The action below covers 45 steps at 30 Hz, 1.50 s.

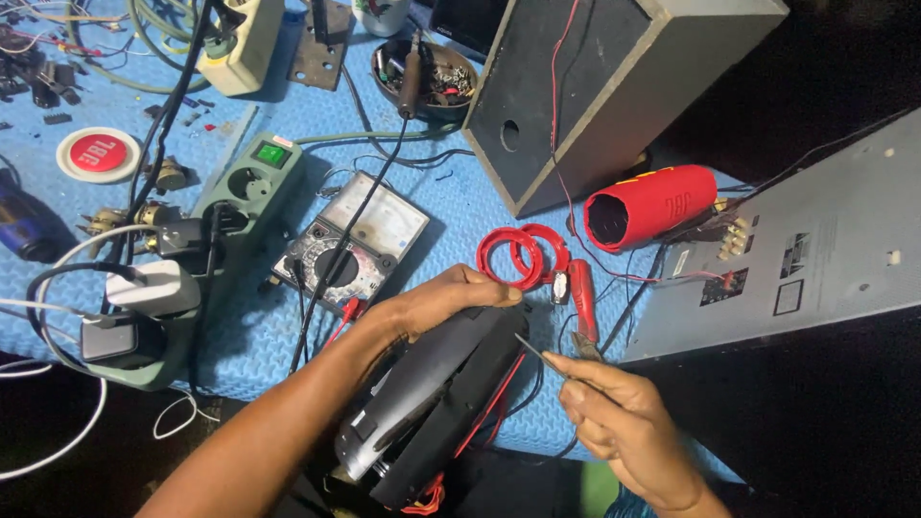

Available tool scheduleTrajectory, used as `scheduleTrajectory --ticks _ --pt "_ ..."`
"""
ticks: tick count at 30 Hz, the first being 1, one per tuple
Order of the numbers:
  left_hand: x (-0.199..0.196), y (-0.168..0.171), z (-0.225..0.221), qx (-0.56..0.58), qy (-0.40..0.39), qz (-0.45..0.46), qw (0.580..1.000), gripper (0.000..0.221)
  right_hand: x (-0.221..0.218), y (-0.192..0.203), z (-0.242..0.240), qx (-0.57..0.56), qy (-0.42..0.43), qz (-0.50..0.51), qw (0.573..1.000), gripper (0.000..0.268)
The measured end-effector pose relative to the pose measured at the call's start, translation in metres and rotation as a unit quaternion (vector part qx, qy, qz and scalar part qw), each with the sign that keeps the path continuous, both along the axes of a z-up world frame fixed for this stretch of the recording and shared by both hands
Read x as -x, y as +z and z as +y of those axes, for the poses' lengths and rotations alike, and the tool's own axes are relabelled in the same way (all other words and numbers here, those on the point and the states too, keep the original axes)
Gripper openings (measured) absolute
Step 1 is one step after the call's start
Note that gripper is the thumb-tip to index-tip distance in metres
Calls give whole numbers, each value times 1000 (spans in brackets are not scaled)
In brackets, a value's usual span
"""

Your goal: Reassembling a portable Bluetooth speaker by connecting internal components and screwing the housing together.

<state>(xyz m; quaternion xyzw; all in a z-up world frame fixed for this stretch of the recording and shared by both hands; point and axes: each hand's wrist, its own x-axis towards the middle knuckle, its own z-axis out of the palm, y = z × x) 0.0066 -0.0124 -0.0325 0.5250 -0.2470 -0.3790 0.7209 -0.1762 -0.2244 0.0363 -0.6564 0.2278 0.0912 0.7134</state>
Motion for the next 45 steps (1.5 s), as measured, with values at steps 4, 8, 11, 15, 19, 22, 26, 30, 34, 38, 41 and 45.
scheduleTrajectory --ticks 4,8,11,15,19,22,26,30,34,38,41,45 --pt "5 17 4 15 -8 -2 1000 54 -4 11 5 -83 11 26 996 46" --pt "5 17 3 -1 -3 -2 1000 54 -13 24 12 -92 -7 95 991 46" --pt "0 1 -2 -5 14 6 1000 35 -14 14 9 -61 4 63 996 48" --pt "-1 -5 -6 -14 18 27 999 23 -10 18 23 477 163 -214 837 36" --pt "1 0 -4 -29 24 42 998 26 -18 18 11 726 265 -496 396 43" --pt "4 5 2 -11 24 7 1000 39 -11 21 22 734 230 -465 439 43" --pt "7 12 5 3 9 10 1000 51 -4 31 31 525 163 -311 776 34" --pt "10 20 8 0 10 -2 1000 58 -2 32 20 254 141 -88 953 46" --pt "6 15 6 16 -6 -14 1000 58 1 21 5 151 157 -54 974 49" --pt "5 10 5 34 -14 -37 999 58 7 21 24 494 161 -265 812 40" --pt "6 14 5 27 -13 -26 999 56 6 21 33 574 166 -385 703 39" --pt "6 11 2 24 -5 -6 1000 56 3 23 33 581 174 -420 675 38"
